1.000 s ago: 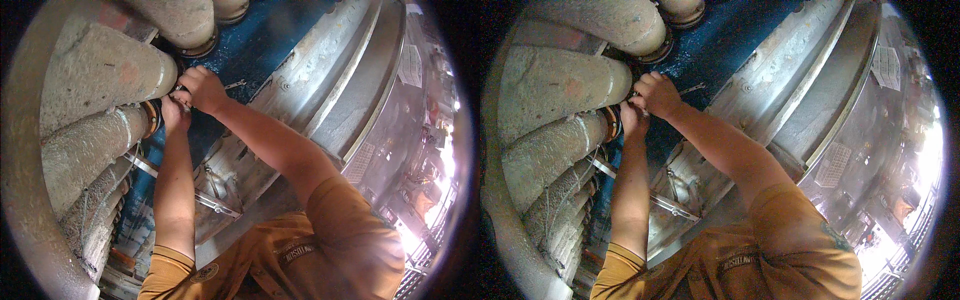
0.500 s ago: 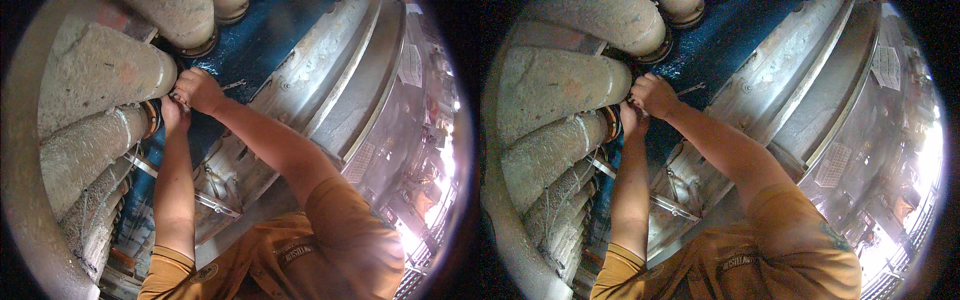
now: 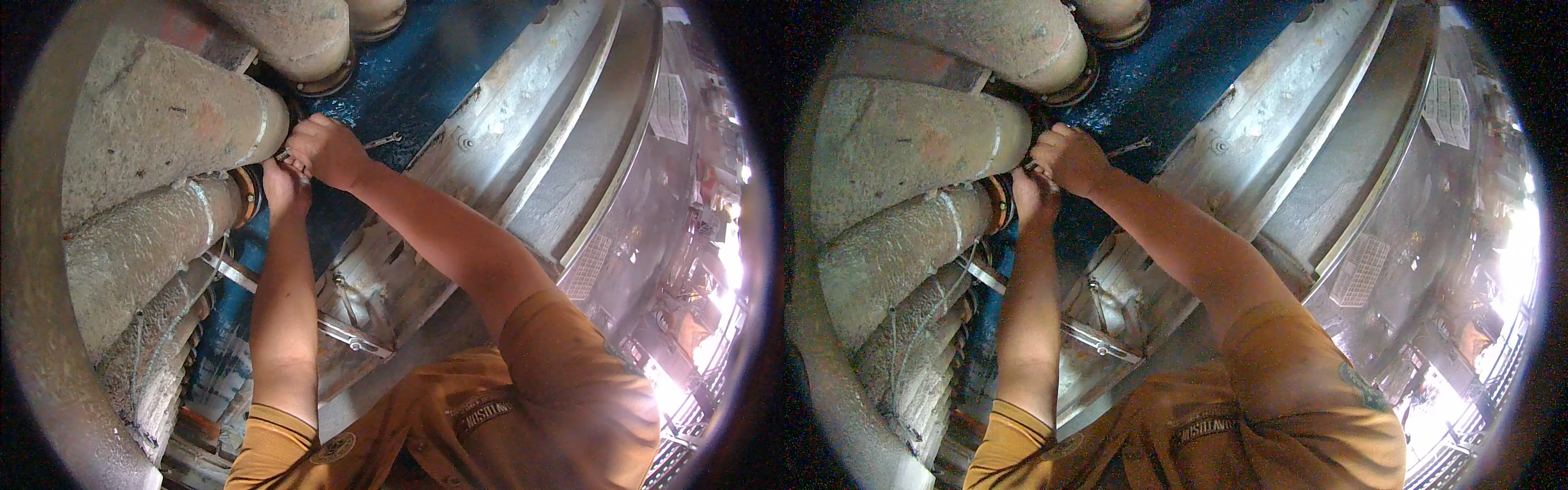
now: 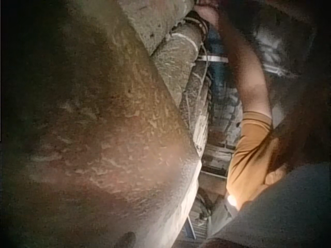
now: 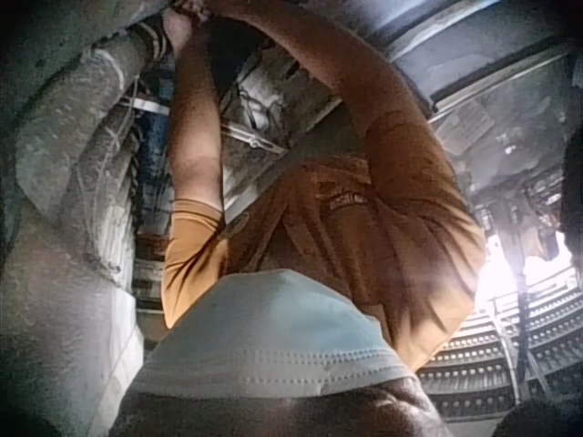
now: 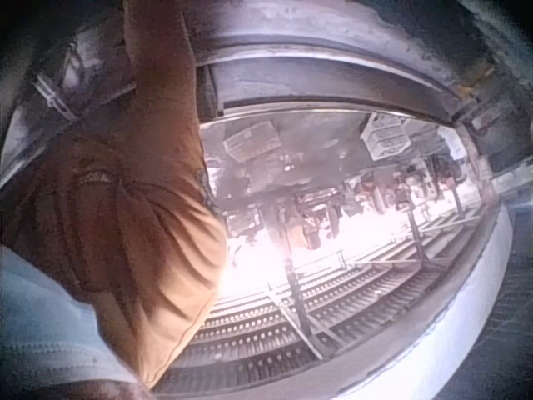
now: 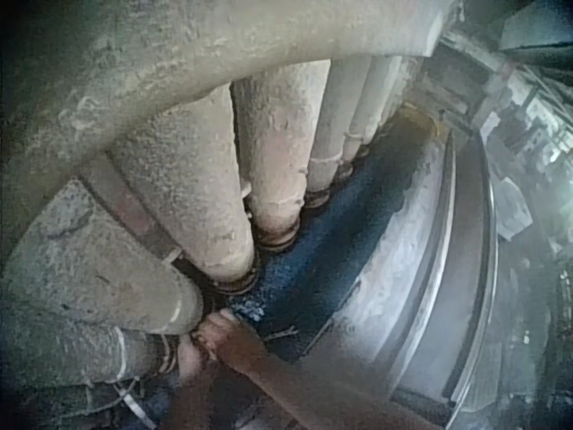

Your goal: The person retrieves small metal rings and fasteners from a plastic bag and then attaches them to a blue metal frame using a wrench. The task involves repetitive tightening of fasteners on the frame.

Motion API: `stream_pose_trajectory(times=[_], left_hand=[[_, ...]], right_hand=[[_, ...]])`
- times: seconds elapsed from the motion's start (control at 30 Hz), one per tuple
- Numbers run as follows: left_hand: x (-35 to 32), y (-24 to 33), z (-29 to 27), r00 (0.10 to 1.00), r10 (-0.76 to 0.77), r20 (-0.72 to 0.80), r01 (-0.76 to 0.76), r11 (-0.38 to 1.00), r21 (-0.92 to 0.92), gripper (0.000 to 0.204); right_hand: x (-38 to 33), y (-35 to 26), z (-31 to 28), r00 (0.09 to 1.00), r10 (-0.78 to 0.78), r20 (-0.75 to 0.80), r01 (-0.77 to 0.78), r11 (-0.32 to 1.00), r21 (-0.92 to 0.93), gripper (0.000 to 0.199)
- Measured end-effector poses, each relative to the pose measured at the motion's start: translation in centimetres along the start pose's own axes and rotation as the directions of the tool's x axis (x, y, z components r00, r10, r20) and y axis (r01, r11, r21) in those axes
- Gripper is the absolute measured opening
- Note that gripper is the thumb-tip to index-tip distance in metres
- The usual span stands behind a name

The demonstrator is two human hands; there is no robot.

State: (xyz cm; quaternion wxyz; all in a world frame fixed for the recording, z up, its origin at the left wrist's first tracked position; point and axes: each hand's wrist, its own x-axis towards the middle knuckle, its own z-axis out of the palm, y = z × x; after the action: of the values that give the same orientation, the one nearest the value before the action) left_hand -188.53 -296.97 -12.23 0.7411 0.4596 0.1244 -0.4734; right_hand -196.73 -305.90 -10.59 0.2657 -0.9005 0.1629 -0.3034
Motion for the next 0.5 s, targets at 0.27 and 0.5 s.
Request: stream_pose_trajectory(times=[0.27,0.5], left_hand=[[2.8,-0.5,-4.5,0.866,-0.041,0.498,0.114,0.987,-0.117,0.041],[0.0,0.3,-0.7,0.995,-0.013,0.094,0.006,0.997,0.075,0.042]], right_hand=[[-0.3,0.1,0.3,1.0,-0.012,0.019,0.014,0.996,-0.091,0.014],[0.3,-1.5,-1.2,0.985,0.161,-0.063,-0.163,0.986,-0.033,0.013]])
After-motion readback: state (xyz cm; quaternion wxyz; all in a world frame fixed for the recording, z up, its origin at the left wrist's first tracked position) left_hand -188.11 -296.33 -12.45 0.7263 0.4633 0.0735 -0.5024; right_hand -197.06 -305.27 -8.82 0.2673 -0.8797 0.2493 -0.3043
